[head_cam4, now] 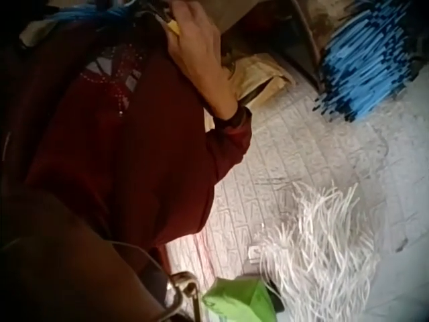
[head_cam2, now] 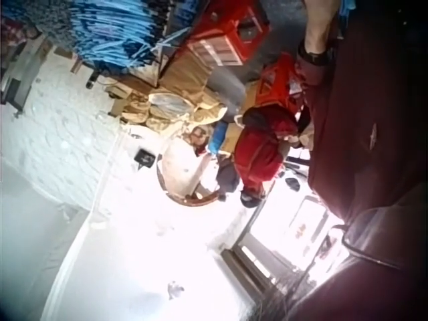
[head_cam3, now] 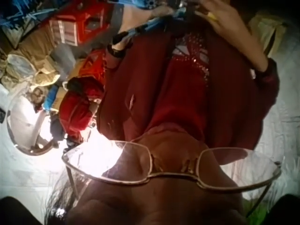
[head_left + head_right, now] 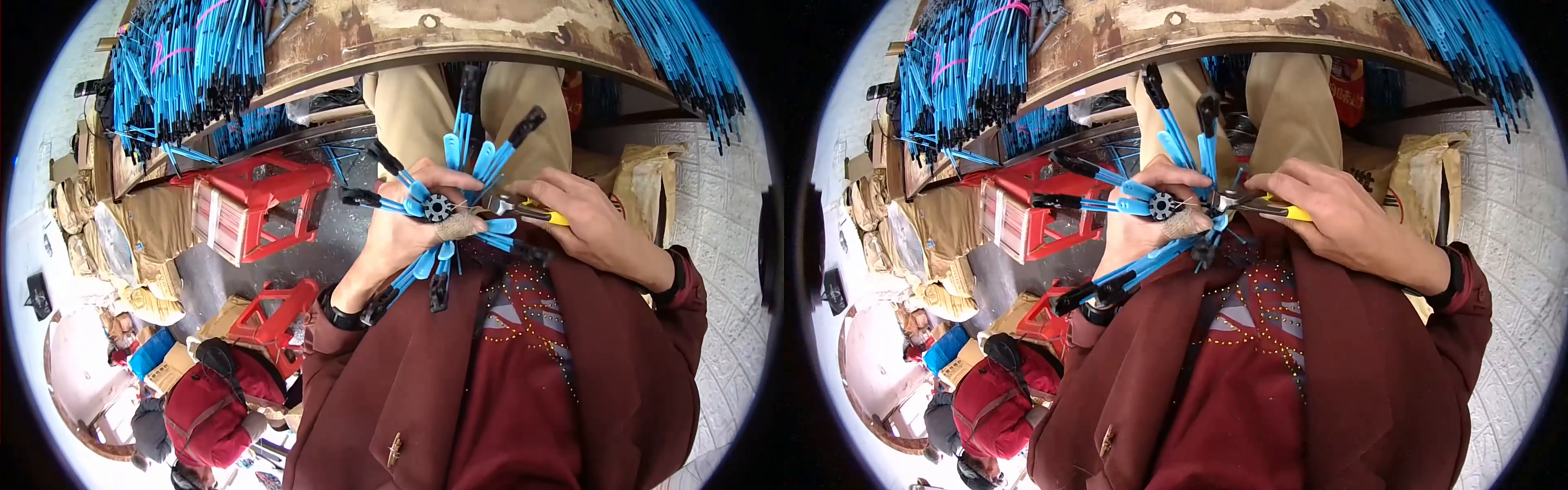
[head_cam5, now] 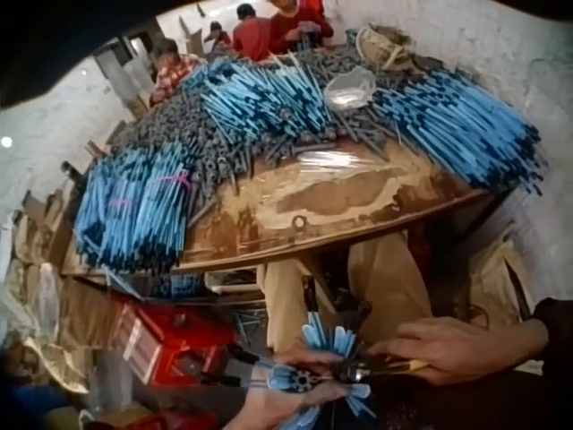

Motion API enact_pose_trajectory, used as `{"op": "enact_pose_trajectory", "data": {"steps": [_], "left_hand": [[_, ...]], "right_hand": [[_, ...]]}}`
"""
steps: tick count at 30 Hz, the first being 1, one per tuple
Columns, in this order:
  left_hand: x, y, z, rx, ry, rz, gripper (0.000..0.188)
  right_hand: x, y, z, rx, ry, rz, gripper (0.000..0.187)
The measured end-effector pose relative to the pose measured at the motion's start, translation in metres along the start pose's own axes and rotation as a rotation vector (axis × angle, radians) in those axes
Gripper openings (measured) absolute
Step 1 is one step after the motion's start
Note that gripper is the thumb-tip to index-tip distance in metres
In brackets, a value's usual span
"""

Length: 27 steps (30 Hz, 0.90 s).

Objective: Gathering blue cable components, organizing them into bundles, securing them with ties, and trimming excess material with pliers.

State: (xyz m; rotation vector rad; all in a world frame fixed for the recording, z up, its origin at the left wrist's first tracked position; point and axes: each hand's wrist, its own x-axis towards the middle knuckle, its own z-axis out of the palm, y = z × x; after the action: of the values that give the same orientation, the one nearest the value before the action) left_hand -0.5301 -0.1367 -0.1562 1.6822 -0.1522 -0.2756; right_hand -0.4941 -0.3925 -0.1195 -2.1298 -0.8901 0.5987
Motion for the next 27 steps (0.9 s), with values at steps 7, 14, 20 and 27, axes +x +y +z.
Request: {"op": "enact_pose_trajectory", "data": {"steps": [7, 14, 20, 27], "left_hand": [[0.0, 0.0, -0.001, 0.019, -0.048, 0.047, 0.042], [0.005, -0.003, -0.004, 0.003, -0.064, 0.027, 0.044], [0.004, -0.003, -0.003, 0.024, -0.044, 0.045, 0.044], [0.002, -0.002, -0.004, -0.058, -0.032, -0.044, 0.045]], "right_hand": [[0.004, -0.001, 0.013, -0.272, 0.153, -0.112, 0.036], [0.008, 0.004, 0.015, -0.298, 0.163, -0.125, 0.041], [0.006, -0.006, 0.011, -0.334, 0.087, -0.011, 0.041], [0.007, -0.001, 0.02, -0.38, 0.095, 0.016, 0.038]]}}
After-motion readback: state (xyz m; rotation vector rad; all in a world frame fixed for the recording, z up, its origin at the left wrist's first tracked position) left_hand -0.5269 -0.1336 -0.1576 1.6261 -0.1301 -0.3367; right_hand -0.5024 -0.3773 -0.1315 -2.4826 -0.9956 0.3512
